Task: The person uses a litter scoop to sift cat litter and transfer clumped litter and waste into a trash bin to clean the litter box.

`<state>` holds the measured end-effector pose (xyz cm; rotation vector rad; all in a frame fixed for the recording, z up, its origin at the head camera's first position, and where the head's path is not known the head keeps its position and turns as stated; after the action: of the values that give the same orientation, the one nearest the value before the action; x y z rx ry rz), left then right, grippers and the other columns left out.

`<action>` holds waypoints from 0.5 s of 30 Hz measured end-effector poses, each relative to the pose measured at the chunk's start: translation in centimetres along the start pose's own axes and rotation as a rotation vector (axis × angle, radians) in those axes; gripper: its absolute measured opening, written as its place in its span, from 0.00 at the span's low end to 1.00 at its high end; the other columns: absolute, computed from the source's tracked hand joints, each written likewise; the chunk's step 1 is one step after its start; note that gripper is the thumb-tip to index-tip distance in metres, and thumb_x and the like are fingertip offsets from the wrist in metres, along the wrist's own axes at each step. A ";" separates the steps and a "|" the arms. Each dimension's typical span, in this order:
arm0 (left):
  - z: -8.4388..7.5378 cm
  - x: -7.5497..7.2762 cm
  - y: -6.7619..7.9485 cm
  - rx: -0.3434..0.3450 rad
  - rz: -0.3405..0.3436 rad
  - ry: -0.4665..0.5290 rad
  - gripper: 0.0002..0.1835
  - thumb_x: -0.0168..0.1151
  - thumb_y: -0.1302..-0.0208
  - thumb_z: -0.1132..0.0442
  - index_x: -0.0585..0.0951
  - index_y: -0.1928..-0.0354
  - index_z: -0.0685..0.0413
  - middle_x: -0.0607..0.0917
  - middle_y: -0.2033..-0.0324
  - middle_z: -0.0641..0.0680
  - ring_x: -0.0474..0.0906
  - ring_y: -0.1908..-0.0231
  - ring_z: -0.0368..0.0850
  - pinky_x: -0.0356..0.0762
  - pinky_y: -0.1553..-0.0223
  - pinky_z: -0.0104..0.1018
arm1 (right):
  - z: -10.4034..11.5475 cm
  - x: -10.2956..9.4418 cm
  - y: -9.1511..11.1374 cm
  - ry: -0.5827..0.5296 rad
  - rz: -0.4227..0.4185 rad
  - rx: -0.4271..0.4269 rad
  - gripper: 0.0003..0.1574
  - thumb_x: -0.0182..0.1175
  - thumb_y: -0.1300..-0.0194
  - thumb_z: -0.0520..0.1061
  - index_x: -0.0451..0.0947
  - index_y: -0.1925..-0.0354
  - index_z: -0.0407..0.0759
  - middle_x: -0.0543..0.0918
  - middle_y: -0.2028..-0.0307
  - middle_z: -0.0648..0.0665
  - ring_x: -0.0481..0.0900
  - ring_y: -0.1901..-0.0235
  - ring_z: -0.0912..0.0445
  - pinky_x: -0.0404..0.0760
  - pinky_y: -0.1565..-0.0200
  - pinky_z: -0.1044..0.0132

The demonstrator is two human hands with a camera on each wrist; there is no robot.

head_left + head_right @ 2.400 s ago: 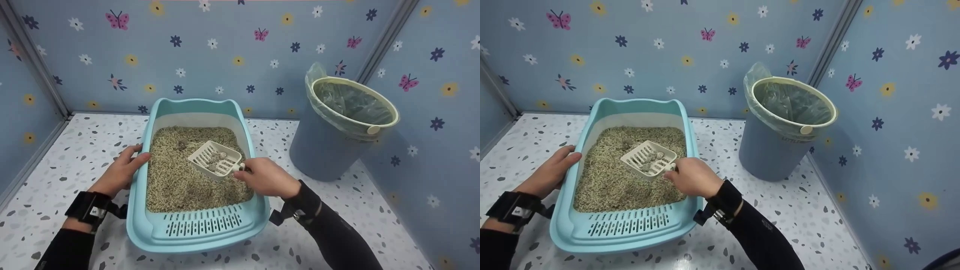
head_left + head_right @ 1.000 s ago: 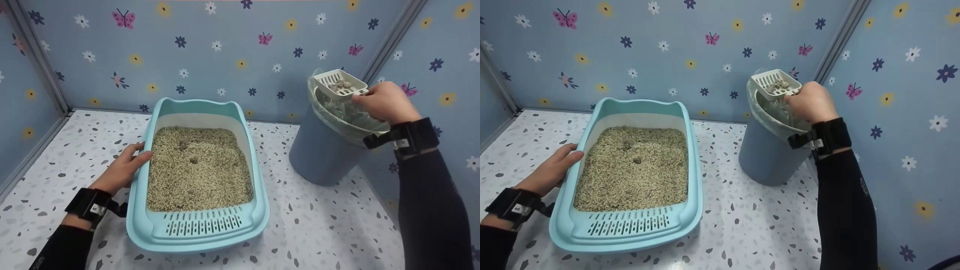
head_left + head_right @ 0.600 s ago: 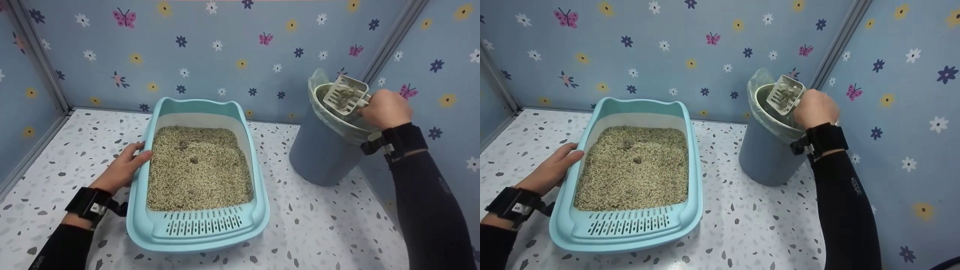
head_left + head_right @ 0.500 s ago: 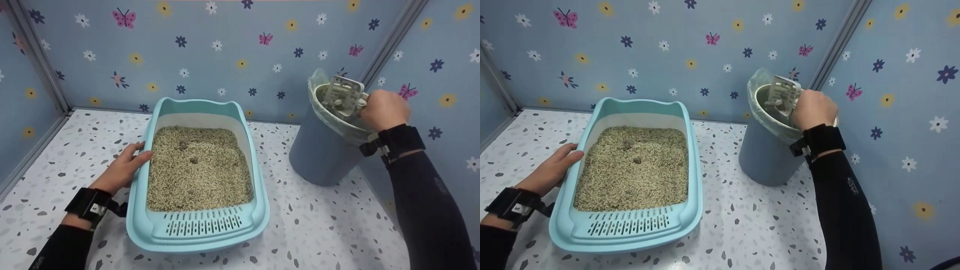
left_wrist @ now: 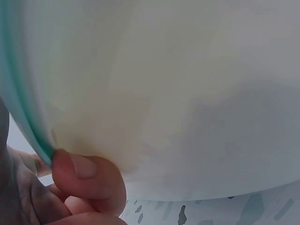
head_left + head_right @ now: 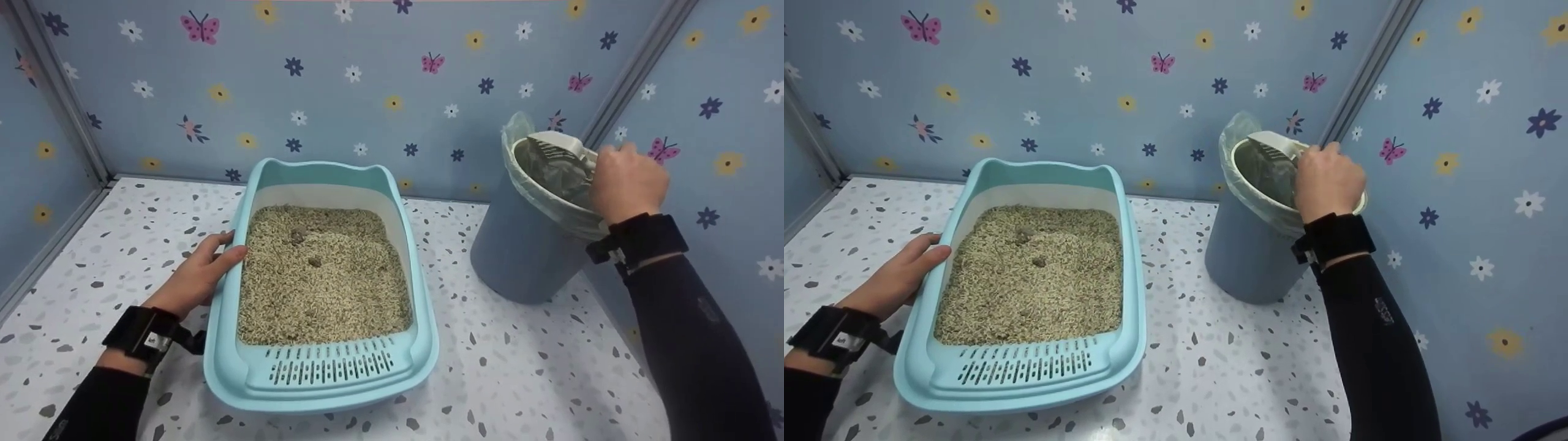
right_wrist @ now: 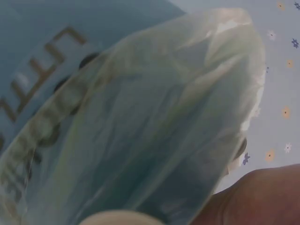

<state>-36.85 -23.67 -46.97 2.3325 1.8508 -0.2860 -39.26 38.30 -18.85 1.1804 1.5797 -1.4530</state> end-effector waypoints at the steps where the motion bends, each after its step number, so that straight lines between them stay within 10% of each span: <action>1: 0.1 0.0 0.0 0.001 0.000 0.000 0.44 0.51 0.11 0.41 0.46 0.09 0.52 0.73 0.33 0.76 0.88 0.52 0.57 0.94 0.58 0.56 | -0.1 0.0 0.1 -0.035 0.002 0.006 0.12 0.67 0.38 0.34 0.75 0.61 0.27 0.78 0.60 0.23 0.77 0.70 0.32 0.79 0.75 0.36; 9: 0.1 0.0 0.0 -0.003 0.006 -0.012 0.45 0.51 0.11 0.39 0.46 0.09 0.51 0.73 0.31 0.76 0.87 0.49 0.60 0.93 0.57 0.58 | 1.1 -2.7 1.9 -0.377 0.050 0.023 0.18 0.72 0.26 0.44 0.87 0.52 0.26 0.88 0.60 0.30 0.74 0.65 0.40 0.70 0.66 0.52; 15: 0.3 0.0 0.1 -0.007 0.003 -0.009 0.44 0.50 0.11 0.38 0.47 0.09 0.50 0.74 0.32 0.75 0.88 0.49 0.61 0.94 0.58 0.59 | 7.3 -4.9 4.0 -0.475 0.063 -0.086 0.26 0.76 0.27 0.49 0.85 0.43 0.31 0.87 0.54 0.33 0.75 0.65 0.45 0.71 0.72 0.61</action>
<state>-36.74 -23.76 -47.28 2.3252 1.8416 -0.2893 -34.48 30.13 -16.96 0.7545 1.2491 -1.4745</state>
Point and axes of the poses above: each hand's wrist, its own y-axis away from the middle knuckle, its own x-axis out of the palm, z = x × y, the point moved 8 cm from there along -y, towards the middle knuckle
